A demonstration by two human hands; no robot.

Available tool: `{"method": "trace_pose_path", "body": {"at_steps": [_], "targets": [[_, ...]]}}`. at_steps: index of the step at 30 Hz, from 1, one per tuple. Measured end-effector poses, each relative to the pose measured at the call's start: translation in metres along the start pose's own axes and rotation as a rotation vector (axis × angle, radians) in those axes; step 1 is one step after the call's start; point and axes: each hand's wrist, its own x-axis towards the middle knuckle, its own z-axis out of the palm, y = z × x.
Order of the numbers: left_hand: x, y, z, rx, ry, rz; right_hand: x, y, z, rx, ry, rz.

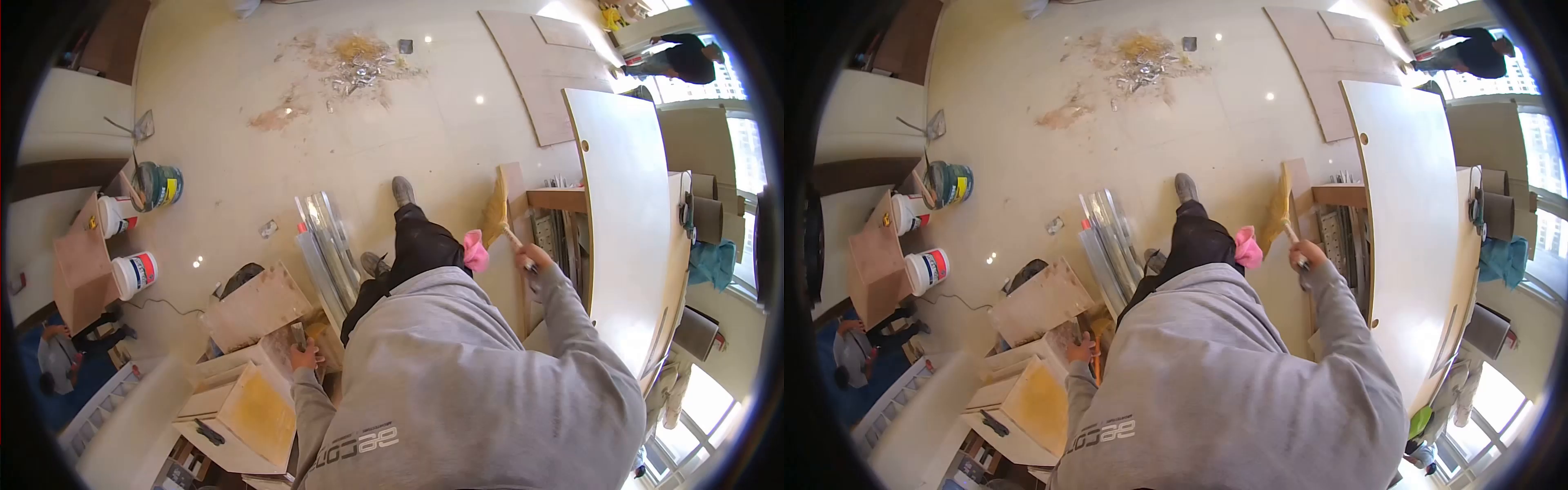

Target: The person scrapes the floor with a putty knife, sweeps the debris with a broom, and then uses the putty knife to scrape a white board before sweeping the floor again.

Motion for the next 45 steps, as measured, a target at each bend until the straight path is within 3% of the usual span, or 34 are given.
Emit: {"method": "trace_pose_path", "body": {"at_steps": [1,3,5,7,10,12,14,17,19,21,23,24,26,27,30,32,37,41,42,45], "targets": [[-0.003,0.009,0.003,0.008,0.01,-0.005,0.041,-0.01,-0.002,0.01,-0.041,0.016],[-0.018,0.026,0.002,-0.035,0.104,0.069,0.143,-0.034,-0.014,-0.339,-0.125,-0.154],[-0.022,0.029,-0.009,0.013,0.137,0.041,0.139,-0.038,0.087,-0.082,0.007,-0.237],[-0.02,0.045,-0.015,0.057,0.152,0.024,0.17,-0.056,0.135,-0.059,-0.095,-0.294],[-0.019,0.076,-0.031,0.239,0.166,-0.015,0.185,-0.104,0.198,0.041,-0.213,-0.097],[-0.016,0.102,-0.031,0.179,0.174,-0.015,0.182,-0.136,0.204,0.02,-0.183,-0.041],[-0.03,0.149,-0.016,0.126,0.198,0.015,0.164,-0.173,0.207,0.197,-0.301,0.032],[-0.039,0.19,-0.002,0.069,0.234,0.029,0.116,-0.202,0.165,0.192,-0.408,-0.096],[-0.036,0.196,-0.001,0.15,0.227,0.068,0.046,-0.209,0.151,-0.053,-0.337,-0.286],[-0.042,0.197,0.01,0.138,0.258,0.075,0.025,-0.216,0.114,-0.092,-0.254,-0.284],[-0.052,0.197,0.021,0.121,0.298,0.078,-0.001,-0.216,0.101,-0.355,-0.047,-0.46],[-0.057,0.198,0.027,0.098,0.241,0.065,-0.001,-0.215,0.099,-0.359,-0.057,-0.463],[-0.064,0.196,0.035,0.138,0.17,0.024,0.006,-0.217,0.098,-0.45,0.24,-0.604],[-0.065,0.195,0.038,0.127,0.182,0.023,0.021,-0.225,0.098,-0.458,0.225,-0.604],[-0.068,0.192,0.043,0.204,0.187,-0.015,0.12,-0.256,0.085,-0.762,0.692,-0.756],[-0.081,0.202,0.045,0.233,0.201,0.083,0.186,-0.301,0.079,-0.761,0.577,-0.619],[-0.117,0.235,0.034,0.169,0.281,0.007,0.216,-0.33,0.205,-0.181,0.387,-0.348],[-0.112,0.211,0.03,0.142,0.329,0.036,0.247,-0.301,0.27,-0.262,0.088,-0.348],[-0.115,0.211,0.034,0.101,0.356,0.031,0.254,-0.296,0.284,-0.355,-0.083,-0.348],[-0.134,0.219,0.055,-0.039,0.331,0.102,0.239,-0.297,0.309,-0.311,-0.207,-0.308]]}}
